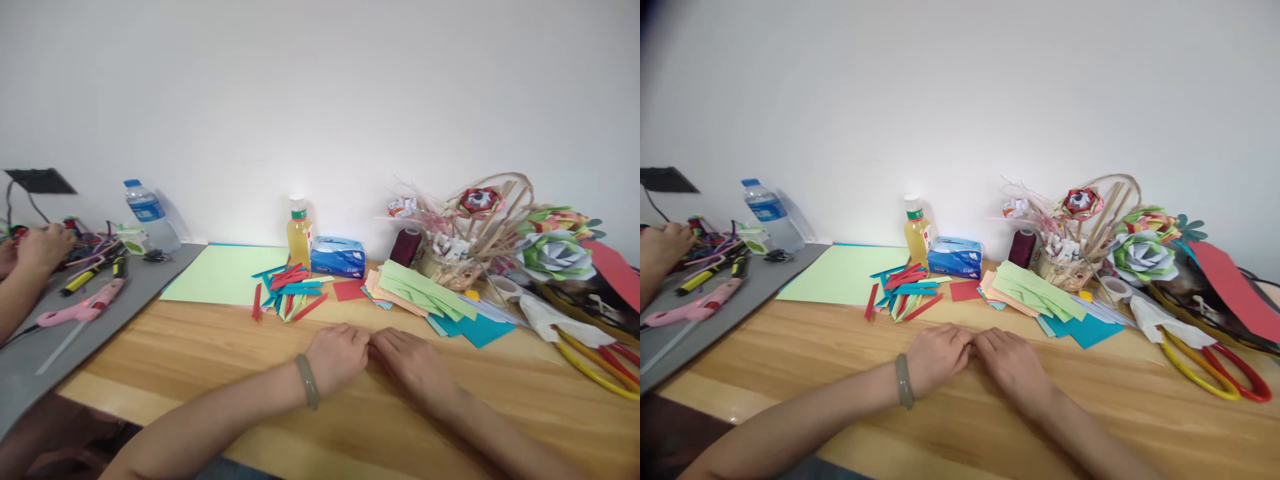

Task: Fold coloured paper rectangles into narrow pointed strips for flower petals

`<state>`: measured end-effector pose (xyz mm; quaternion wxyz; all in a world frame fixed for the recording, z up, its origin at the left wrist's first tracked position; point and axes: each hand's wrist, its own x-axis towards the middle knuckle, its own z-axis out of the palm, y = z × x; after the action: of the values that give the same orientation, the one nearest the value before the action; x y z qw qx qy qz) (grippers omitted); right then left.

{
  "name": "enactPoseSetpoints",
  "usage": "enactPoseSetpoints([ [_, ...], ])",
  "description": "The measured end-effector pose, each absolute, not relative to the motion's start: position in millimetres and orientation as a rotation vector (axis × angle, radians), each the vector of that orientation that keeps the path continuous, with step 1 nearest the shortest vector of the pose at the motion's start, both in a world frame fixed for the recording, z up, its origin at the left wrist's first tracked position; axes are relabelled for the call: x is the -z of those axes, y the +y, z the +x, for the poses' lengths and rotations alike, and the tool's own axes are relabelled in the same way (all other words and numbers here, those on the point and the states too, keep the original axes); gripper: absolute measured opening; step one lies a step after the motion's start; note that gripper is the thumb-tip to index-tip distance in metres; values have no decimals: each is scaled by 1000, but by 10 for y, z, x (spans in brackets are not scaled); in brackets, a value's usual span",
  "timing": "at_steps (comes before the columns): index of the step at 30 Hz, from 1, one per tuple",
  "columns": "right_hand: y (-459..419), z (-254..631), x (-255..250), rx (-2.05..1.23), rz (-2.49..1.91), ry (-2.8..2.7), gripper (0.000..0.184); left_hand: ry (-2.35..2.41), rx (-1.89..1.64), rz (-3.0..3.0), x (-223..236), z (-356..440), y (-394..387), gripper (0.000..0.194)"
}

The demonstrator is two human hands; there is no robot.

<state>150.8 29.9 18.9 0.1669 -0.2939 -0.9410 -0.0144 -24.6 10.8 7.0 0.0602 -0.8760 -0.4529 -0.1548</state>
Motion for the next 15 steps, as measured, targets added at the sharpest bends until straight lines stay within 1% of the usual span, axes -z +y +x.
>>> enactPoseSetpoints([
  [5,263,1595,-233,-88,-821,-2676,28,-1226,521,-2837,-176,-338,145,18],
  [10,347,1703,-196,-148,-957,-2630,28,-1166,636,-2805,-270,-474,212,24],
  [15,430,1813,-176,-183,-985,-2604,33,-1081,707,-2840,-333,-608,288,19],
])
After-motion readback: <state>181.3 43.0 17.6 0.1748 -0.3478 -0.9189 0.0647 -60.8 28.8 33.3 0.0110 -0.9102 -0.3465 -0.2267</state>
